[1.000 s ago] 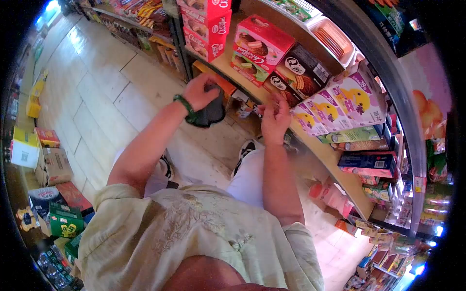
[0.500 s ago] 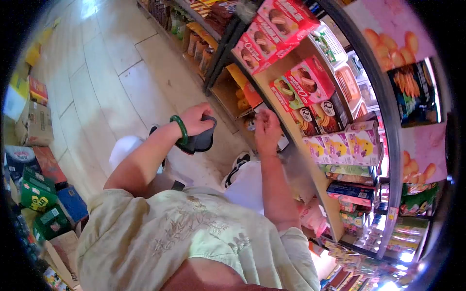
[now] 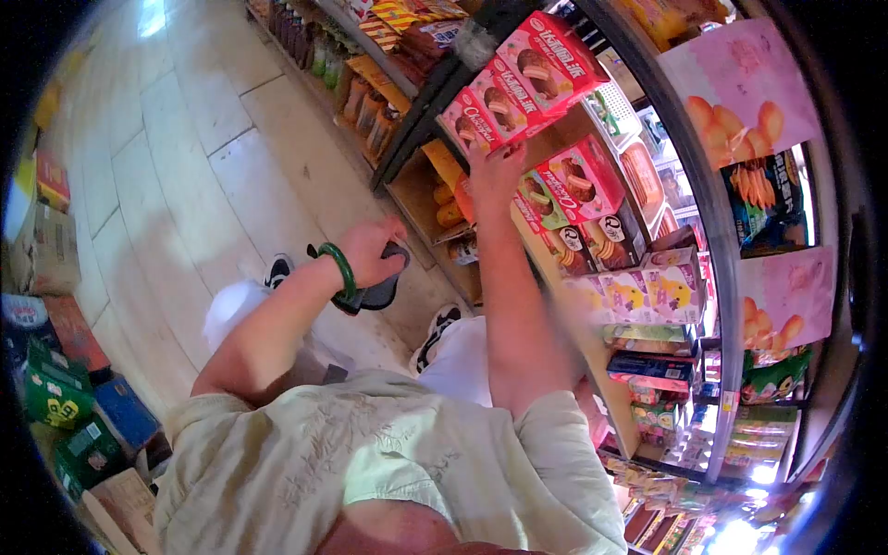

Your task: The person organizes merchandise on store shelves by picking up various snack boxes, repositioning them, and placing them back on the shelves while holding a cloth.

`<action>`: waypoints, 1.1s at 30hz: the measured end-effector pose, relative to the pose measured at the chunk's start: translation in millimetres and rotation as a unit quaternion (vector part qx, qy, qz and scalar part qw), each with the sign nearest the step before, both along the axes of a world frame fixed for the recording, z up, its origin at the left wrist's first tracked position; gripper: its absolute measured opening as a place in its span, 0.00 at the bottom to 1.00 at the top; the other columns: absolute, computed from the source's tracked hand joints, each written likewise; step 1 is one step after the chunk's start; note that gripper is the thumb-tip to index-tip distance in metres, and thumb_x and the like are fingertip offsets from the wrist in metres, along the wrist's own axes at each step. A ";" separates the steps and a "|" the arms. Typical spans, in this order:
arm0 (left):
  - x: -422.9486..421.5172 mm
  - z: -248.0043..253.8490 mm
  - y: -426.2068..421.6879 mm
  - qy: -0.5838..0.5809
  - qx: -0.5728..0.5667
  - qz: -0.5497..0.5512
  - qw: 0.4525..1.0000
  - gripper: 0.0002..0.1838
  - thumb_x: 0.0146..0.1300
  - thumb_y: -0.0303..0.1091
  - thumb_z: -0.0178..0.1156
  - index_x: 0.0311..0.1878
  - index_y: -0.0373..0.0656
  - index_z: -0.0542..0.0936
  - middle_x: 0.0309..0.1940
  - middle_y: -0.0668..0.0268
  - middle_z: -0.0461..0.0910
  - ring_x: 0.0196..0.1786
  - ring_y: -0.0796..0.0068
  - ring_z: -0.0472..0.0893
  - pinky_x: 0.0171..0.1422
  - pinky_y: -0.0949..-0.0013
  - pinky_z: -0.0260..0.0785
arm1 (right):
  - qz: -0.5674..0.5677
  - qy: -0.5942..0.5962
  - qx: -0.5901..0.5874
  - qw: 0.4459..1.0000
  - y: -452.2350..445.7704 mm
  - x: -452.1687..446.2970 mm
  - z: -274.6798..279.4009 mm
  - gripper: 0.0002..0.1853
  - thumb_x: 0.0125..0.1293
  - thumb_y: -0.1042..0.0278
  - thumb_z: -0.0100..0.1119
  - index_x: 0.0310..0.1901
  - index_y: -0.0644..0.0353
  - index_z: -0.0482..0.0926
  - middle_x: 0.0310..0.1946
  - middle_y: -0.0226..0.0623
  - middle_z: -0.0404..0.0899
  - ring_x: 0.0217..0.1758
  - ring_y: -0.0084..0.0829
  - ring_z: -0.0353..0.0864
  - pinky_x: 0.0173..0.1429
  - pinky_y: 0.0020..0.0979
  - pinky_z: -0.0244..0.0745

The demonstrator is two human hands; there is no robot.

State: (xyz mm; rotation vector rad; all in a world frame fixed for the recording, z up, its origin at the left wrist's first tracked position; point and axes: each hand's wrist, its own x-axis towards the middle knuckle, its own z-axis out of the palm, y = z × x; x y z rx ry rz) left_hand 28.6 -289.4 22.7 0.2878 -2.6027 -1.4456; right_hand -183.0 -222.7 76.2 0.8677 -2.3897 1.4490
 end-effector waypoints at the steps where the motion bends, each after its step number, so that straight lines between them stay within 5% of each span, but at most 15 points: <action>1: -0.1 1.3 0.2 -0.011 0.004 -0.005 1.000 0.19 0.50 0.34 0.60 0.46 0.39 0.72 0.38 0.52 0.76 0.42 0.53 0.77 0.47 0.59 0.70 | -0.006 -0.002 -0.002 1.000 -4.8 -10.6 -7.9 0.32 0.51 0.72 0.63 0.57 0.68 0.59 0.52 0.52 0.68 0.56 0.46 0.71 0.61 0.39 0.64; 3: -1.8 1.9 3.5 -0.024 0.009 -0.023 0.999 0.19 0.50 0.34 0.60 0.46 0.38 0.72 0.38 0.52 0.76 0.41 0.53 0.77 0.47 0.59 0.70 | 0.096 -0.126 -0.205 0.966 -9.0 -27.0 -18.3 0.36 0.47 0.76 0.66 0.57 0.66 0.58 0.51 0.46 0.70 0.54 0.39 0.73 0.58 0.35 0.67; 6: -5.7 -1.4 6.9 -0.003 0.023 -0.039 0.999 0.19 0.51 0.35 0.59 0.46 0.38 0.72 0.39 0.52 0.76 0.42 0.52 0.77 0.48 0.59 0.70 | 0.078 -0.191 -0.239 0.949 -8.8 -34.0 -20.7 0.36 0.45 0.78 0.69 0.56 0.66 0.59 0.50 0.43 0.71 0.52 0.34 0.73 0.57 0.32 0.68; 10: -5.3 -3.0 11.9 -0.025 -0.020 -0.049 0.998 0.18 0.51 0.35 0.58 0.45 0.38 0.72 0.38 0.50 0.76 0.42 0.51 0.77 0.48 0.58 0.70 | 0.060 -0.179 -0.195 0.962 -5.0 -35.2 -17.0 0.37 0.44 0.75 0.71 0.55 0.67 0.60 0.49 0.45 0.71 0.51 0.35 0.74 0.56 0.33 0.69; 12: -6.1 -2.9 13.2 -0.020 -0.035 -0.051 0.998 0.18 0.51 0.35 0.58 0.44 0.37 0.71 0.37 0.48 0.77 0.43 0.50 0.77 0.48 0.58 0.70 | 0.014 -0.136 -0.130 0.982 -4.3 -37.3 -13.7 0.37 0.42 0.67 0.74 0.52 0.67 0.63 0.45 0.43 0.73 0.40 0.30 0.77 0.44 0.29 0.74; 21: -8.9 3.9 15.2 -0.082 -0.067 -0.067 0.992 0.21 0.52 0.38 0.57 0.48 0.39 0.70 0.40 0.49 0.76 0.42 0.50 0.77 0.48 0.57 0.70 | -0.032 -0.086 -0.061 0.994 -10.4 -41.8 -14.9 0.38 0.38 0.67 0.77 0.51 0.67 0.66 0.45 0.43 0.75 0.48 0.33 0.76 0.52 0.31 0.71; 30: -6.1 -13.8 12.8 -0.040 -0.096 -0.002 0.995 0.18 0.55 0.39 0.55 0.44 0.35 0.72 0.42 0.46 0.76 0.46 0.50 0.76 0.50 0.58 0.69 | 0.086 -0.147 -0.158 0.973 -3.9 -11.6 -5.8 0.36 0.41 0.75 0.74 0.54 0.64 0.66 0.48 0.40 0.75 0.49 0.30 0.76 0.51 0.30 0.72; 33: -6.5 -19.1 3.9 -0.046 -0.051 0.032 0.997 0.19 0.59 0.38 0.53 0.50 0.37 0.73 0.43 0.47 0.76 0.45 0.47 0.76 0.51 0.57 0.69 | 0.115 -0.147 -0.173 0.967 3.8 0.9 -9.6 0.36 0.42 0.75 0.73 0.55 0.64 0.65 0.49 0.40 0.74 0.50 0.30 0.76 0.52 0.30 0.72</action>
